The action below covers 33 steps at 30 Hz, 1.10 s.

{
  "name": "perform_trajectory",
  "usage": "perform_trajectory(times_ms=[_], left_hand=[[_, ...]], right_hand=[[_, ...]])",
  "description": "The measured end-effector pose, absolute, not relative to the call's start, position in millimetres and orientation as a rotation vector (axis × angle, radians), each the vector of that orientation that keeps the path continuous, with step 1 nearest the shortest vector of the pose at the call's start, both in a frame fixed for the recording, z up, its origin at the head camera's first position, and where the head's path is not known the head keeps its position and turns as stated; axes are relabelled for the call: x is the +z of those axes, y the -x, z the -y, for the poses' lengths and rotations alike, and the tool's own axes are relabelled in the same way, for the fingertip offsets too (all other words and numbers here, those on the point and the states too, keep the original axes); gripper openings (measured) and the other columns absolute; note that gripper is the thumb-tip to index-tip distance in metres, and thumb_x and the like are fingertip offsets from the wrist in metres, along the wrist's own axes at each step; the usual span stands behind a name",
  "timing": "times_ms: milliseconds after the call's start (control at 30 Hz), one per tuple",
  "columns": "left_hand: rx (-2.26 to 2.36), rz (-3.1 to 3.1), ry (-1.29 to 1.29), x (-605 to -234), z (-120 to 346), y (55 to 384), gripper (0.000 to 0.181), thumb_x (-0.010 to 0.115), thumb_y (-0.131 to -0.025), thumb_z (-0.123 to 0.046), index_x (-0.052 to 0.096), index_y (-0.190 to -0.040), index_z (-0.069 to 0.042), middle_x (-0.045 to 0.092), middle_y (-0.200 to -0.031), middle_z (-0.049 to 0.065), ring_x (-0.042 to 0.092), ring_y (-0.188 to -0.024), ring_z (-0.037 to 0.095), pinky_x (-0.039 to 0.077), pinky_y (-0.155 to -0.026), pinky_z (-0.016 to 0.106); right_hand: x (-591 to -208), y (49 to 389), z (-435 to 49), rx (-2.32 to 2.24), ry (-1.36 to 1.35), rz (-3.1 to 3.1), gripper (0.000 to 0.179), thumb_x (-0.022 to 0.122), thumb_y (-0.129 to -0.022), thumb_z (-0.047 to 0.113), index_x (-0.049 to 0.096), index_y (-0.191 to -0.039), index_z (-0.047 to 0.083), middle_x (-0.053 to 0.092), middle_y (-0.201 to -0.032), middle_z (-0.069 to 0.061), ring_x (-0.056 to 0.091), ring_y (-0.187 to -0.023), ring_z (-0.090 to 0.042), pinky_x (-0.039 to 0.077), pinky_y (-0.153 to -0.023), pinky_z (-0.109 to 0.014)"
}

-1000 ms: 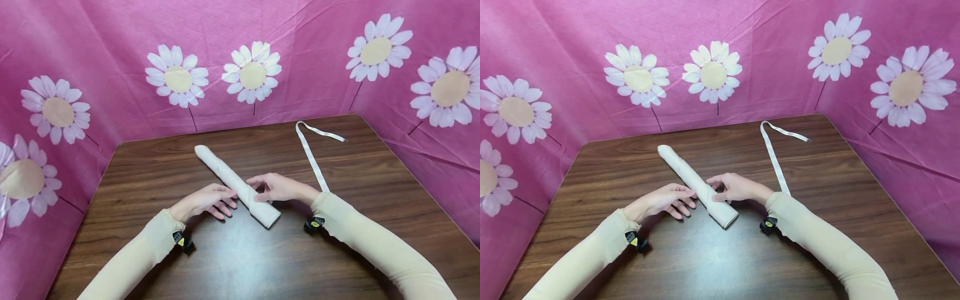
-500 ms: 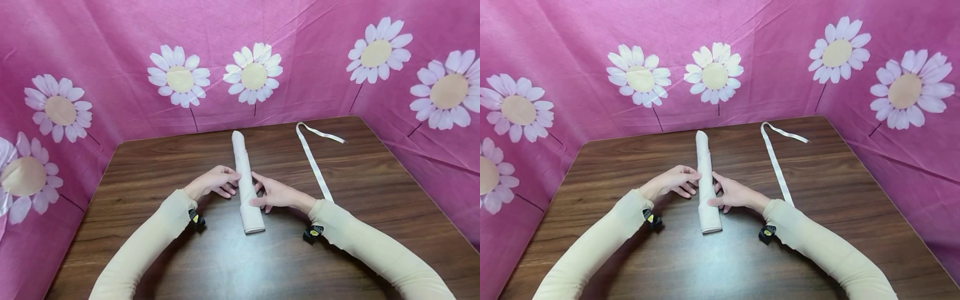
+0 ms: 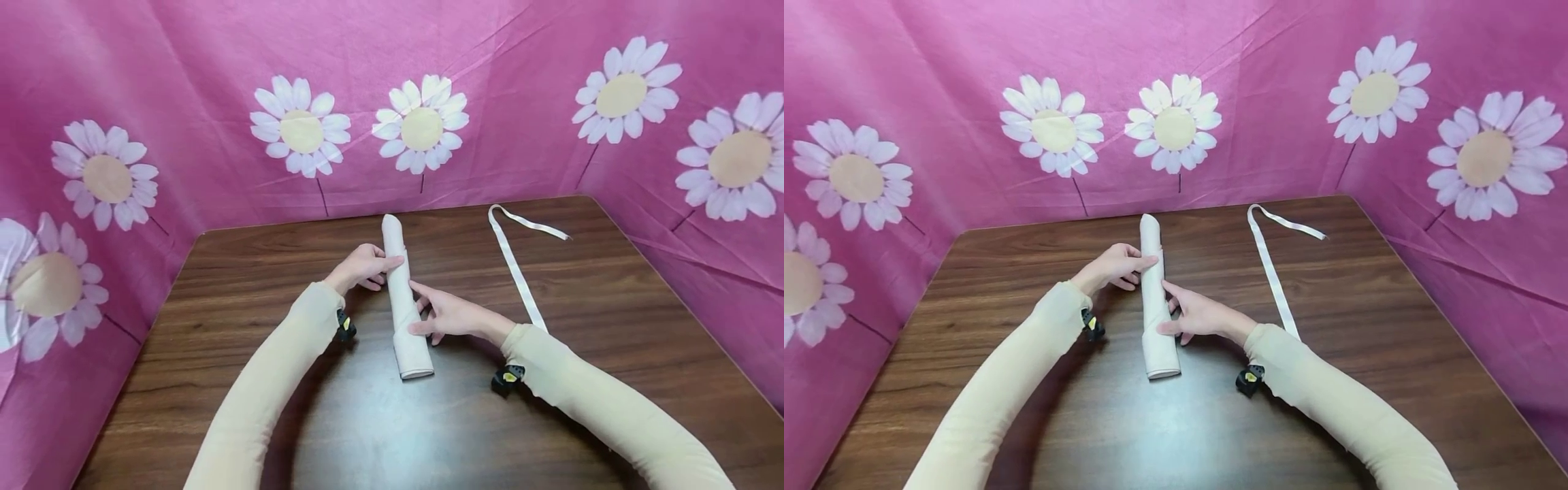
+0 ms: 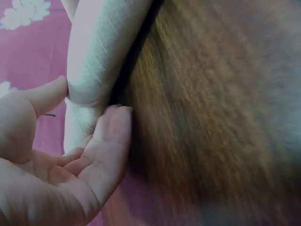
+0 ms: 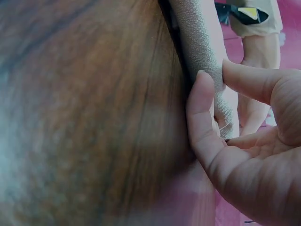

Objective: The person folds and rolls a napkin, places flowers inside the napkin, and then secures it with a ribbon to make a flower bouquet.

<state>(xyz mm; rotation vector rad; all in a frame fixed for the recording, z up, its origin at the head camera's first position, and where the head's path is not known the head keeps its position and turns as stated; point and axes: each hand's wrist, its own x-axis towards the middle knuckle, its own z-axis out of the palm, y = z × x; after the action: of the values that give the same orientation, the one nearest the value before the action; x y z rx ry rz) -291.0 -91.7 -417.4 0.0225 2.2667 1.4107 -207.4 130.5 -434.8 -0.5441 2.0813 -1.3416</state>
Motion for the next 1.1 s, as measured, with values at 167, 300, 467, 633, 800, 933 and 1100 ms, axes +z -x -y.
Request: perform_trajectory(times_ms=[167,300,467,633,800,933,1100], left_hand=[[1.414,-2.284,0.063,-426,88,296,0.029,0.074,-0.093,-0.031,0.060,-0.089,-0.006,0.061,-0.079,0.003,0.062,-0.068,0.017,0.058,-0.063,0.030],[1.442,-2.289,0.119,-430,87,296,0.025,0.071,-0.096,-0.028,0.059,-0.090,-0.007,0.062,-0.079,0.003,0.062,-0.065,0.016,0.057,-0.061,0.028],[1.462,-2.245,0.121,-429,86,296,0.026,0.068,-0.097,-0.029,0.061,-0.095,-0.004,0.066,-0.085,0.006,0.064,-0.068,0.015,0.057,-0.064,0.027],[1.477,-2.182,0.123,-428,87,298,0.033,0.071,-0.095,-0.035,0.064,-0.097,-0.003,0.067,-0.087,0.006,0.065,-0.070,0.016,0.058,-0.066,0.027],[1.462,-2.179,0.092,-425,90,300,0.042,0.079,-0.088,-0.042,0.062,-0.097,-0.004,0.067,-0.089,0.006,0.065,-0.073,0.017,0.059,-0.070,0.030],[1.454,-2.194,0.088,-423,90,300,0.044,0.083,-0.084,-0.039,0.059,-0.097,-0.005,0.067,-0.093,0.006,0.065,-0.075,0.017,0.059,-0.071,0.031],[1.447,-2.219,0.089,-421,89,302,0.041,0.084,-0.084,-0.035,0.057,-0.093,-0.006,0.067,-0.091,0.006,0.065,-0.075,0.016,0.059,-0.070,0.031]], right_hand=[[-439,203,-128,-1.346,0.526,-2.074,0.098,0.076,-0.092,0.011,0.007,-0.162,0.005,0.049,-0.122,-0.021,0.061,-0.067,-0.021,0.059,-0.060,-0.041],[-442,201,-125,-1.334,0.547,-2.089,0.097,0.075,-0.093,0.011,0.007,-0.162,0.004,0.048,-0.120,-0.020,0.059,-0.066,-0.021,0.059,-0.059,-0.041],[-442,201,-128,-1.329,0.546,-2.098,0.097,0.075,-0.093,0.011,0.007,-0.162,0.003,0.048,-0.119,-0.020,0.057,-0.064,-0.020,0.059,-0.058,-0.042],[-442,202,-129,-1.325,0.535,-2.087,0.097,0.075,-0.093,0.011,0.007,-0.162,0.003,0.048,-0.120,-0.020,0.058,-0.064,-0.021,0.059,-0.059,-0.041],[-440,203,-129,-1.326,0.551,-2.084,0.097,0.074,-0.094,0.010,0.006,-0.162,0.003,0.048,-0.121,-0.021,0.058,-0.063,-0.020,0.059,-0.058,-0.042],[-438,203,-129,-1.323,0.556,-2.091,0.096,0.074,-0.094,0.009,0.006,-0.162,0.003,0.047,-0.121,-0.021,0.058,-0.062,-0.020,0.059,-0.058,-0.042],[-438,206,-130,-1.324,0.564,-2.094,0.095,0.073,-0.094,0.009,0.007,-0.162,0.003,0.048,-0.121,-0.021,0.059,-0.063,-0.020,0.059,-0.058,-0.041]])
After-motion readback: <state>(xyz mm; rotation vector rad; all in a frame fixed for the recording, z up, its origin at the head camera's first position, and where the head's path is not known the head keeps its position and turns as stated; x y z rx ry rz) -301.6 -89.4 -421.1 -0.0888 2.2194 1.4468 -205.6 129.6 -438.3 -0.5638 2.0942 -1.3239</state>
